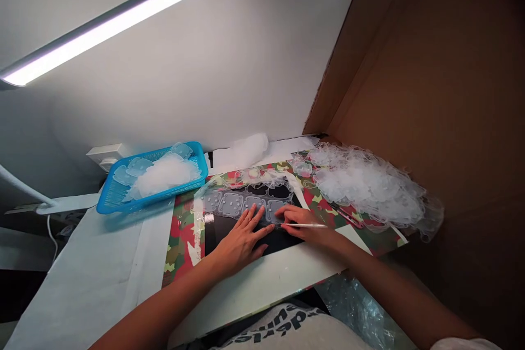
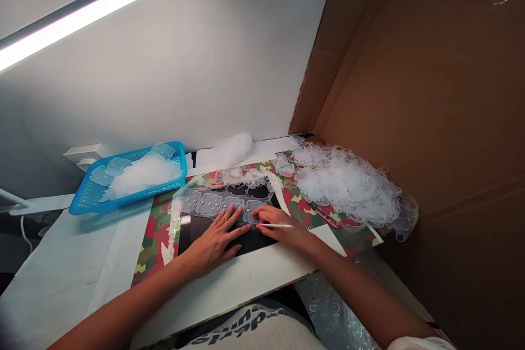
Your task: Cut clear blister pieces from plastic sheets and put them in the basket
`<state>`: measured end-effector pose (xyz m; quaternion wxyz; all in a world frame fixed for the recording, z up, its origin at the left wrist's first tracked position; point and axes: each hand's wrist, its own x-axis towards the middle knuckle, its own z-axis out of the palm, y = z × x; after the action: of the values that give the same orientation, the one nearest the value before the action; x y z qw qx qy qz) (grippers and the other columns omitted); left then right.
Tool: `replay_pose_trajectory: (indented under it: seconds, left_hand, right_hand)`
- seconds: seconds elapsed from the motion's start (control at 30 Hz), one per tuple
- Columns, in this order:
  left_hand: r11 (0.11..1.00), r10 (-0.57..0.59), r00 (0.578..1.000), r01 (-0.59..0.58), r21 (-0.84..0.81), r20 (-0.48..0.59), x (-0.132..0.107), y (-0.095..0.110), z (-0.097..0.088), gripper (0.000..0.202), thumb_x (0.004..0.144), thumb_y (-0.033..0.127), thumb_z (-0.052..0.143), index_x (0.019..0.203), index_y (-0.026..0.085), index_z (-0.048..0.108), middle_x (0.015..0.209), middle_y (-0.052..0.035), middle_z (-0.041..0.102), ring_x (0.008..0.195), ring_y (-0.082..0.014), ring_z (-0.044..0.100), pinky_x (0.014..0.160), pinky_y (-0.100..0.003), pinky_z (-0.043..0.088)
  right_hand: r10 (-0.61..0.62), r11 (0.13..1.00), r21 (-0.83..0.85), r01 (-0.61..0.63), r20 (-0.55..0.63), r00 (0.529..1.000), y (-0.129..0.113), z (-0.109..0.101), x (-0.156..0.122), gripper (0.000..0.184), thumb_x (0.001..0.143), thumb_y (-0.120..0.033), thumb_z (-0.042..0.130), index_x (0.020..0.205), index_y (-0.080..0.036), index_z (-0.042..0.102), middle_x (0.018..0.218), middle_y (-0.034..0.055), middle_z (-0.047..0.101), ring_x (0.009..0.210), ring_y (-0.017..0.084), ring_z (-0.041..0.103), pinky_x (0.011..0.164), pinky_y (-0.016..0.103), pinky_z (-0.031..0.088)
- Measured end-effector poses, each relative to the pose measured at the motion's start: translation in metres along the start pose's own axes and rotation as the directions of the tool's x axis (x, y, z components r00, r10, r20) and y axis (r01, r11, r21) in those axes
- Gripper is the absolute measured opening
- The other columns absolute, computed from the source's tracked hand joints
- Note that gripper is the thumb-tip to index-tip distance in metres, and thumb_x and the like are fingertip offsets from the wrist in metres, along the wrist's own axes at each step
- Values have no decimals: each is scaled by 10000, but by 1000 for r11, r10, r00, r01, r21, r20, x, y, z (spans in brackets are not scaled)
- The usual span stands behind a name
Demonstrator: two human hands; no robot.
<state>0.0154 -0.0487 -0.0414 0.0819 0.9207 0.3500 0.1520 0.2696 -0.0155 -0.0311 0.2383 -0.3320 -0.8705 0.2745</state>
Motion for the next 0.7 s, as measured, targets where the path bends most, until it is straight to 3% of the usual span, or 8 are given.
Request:
replay_pose_trajectory:
  seconds: [0.17,0.27,0.3,0.37,0.43,0.47,0.57,0.7]
  left_hand:
    - [1000,-21,1000,21,-3,17,-1,-3,0,640,856,227,629,1445,345,410,1635,-58,0,1468,-407,51,1139,-601,246]
    - [999,-35,999,36,-15,34,-1,-3,1,622,863,225,615,1437,366,420,1634,-52,-52,1466,-418,61,1132,-606,249]
    - [999,-42,998,43,-21,40,-2,-2,0,614,866,226,610,1433,370,424,1633,-54,-65,1466,-420,66,1129,-606,252]
    - [997,-58,997,60,-38,54,-3,-1,-3,611,864,223,612,1427,377,432,1634,-63,-48,1465,-425,81,1118,-613,265]
    - [995,-68,995,73,-66,77,-2,-1,-11,593,862,243,621,1413,385,454,1633,-73,55,1460,-427,123,1100,-620,288]
    - [993,-71,993,79,-89,90,1,-1,-16,563,866,274,623,1399,383,475,1619,-82,144,1452,-421,171,1090,-614,306]
    - [964,-157,986,166,-209,56,20,-1,-30,350,933,398,515,1249,301,629,1410,-110,508,1307,-340,464,1035,-518,406]
    - [743,-431,898,411,-528,92,65,-5,-31,571,970,541,272,816,162,670,808,-81,689,741,-202,663,666,-307,513]
  right_hand:
    - [-246,925,-320,207,-89,965,3,18,4,171,957,-162,458,883,-185,611,1098,118,678,1027,234,621,878,406,508]
    - [-108,962,-273,21,-308,945,0,7,5,198,970,-197,436,962,-190,634,1034,105,703,939,223,644,819,373,504]
    - [22,976,-187,-114,-435,900,-1,0,3,197,973,-235,441,967,-194,634,1018,95,709,882,214,649,773,351,504]
    - [306,937,64,-343,-622,721,-1,-13,-2,215,963,-337,469,890,-199,617,966,71,721,735,190,634,657,311,483]
    - [480,869,277,-410,-676,560,0,-18,-10,276,929,-417,513,762,-203,560,889,54,727,648,174,599,601,293,454]
    - [515,853,342,-394,-676,528,-1,-17,-14,302,911,-439,532,717,-207,525,874,53,726,653,176,597,610,293,453]
    - [518,855,417,-309,-647,559,-11,-5,-24,324,896,-433,551,669,-213,480,941,62,726,770,196,625,711,310,470]
    - [402,907,324,-269,-478,781,-39,4,-23,232,908,-357,549,728,-213,578,1033,58,720,844,202,636,796,337,458]
